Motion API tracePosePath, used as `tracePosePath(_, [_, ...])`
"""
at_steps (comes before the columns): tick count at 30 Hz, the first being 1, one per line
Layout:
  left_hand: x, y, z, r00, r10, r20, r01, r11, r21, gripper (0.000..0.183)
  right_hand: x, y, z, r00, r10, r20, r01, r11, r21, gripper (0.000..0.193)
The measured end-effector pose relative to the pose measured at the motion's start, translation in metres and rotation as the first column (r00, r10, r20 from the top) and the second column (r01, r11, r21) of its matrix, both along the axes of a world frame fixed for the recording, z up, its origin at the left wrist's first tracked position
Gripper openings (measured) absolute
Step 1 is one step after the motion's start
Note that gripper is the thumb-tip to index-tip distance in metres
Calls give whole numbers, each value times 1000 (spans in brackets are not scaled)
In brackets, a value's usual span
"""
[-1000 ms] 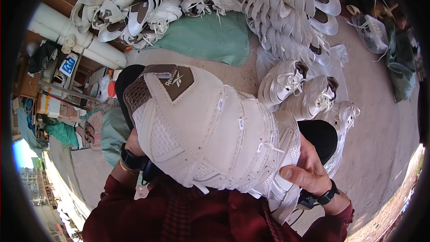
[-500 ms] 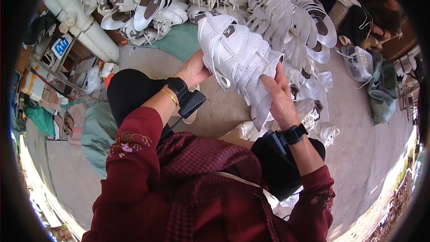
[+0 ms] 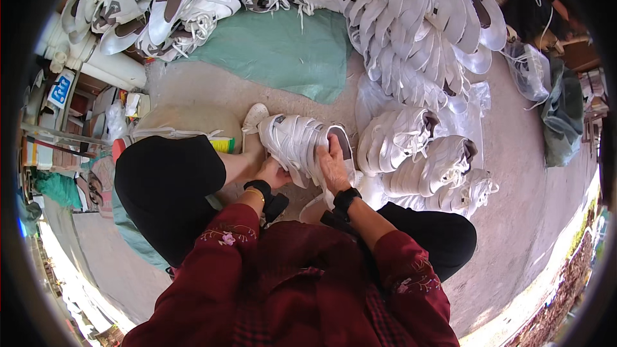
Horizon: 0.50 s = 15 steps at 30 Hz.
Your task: The worker is lacing and then stacking shoe uppers in a shoe manufacturing environment.
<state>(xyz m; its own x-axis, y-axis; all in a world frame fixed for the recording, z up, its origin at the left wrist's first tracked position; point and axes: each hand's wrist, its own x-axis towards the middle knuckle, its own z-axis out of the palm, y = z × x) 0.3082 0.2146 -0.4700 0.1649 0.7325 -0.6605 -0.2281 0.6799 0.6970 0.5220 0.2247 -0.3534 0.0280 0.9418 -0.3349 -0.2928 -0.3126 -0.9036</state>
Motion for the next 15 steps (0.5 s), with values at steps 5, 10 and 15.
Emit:
tracePosePath(5, [11,35,43,998,40,-51,-58,908,-416,46,-9,-8,-26,984,-129,-122,118,989,-92,35])
tracePosePath(10, [34,46,113,853,-287,-435,42,870,-491,46,-4,-7,-53,995,-66,77,74,992,-100,46])
tracePosePath(15, [20,108,171,-129,-465,-876,618,653,-438,34,12,9,-25,929,76,362,-7,982,-188,59])
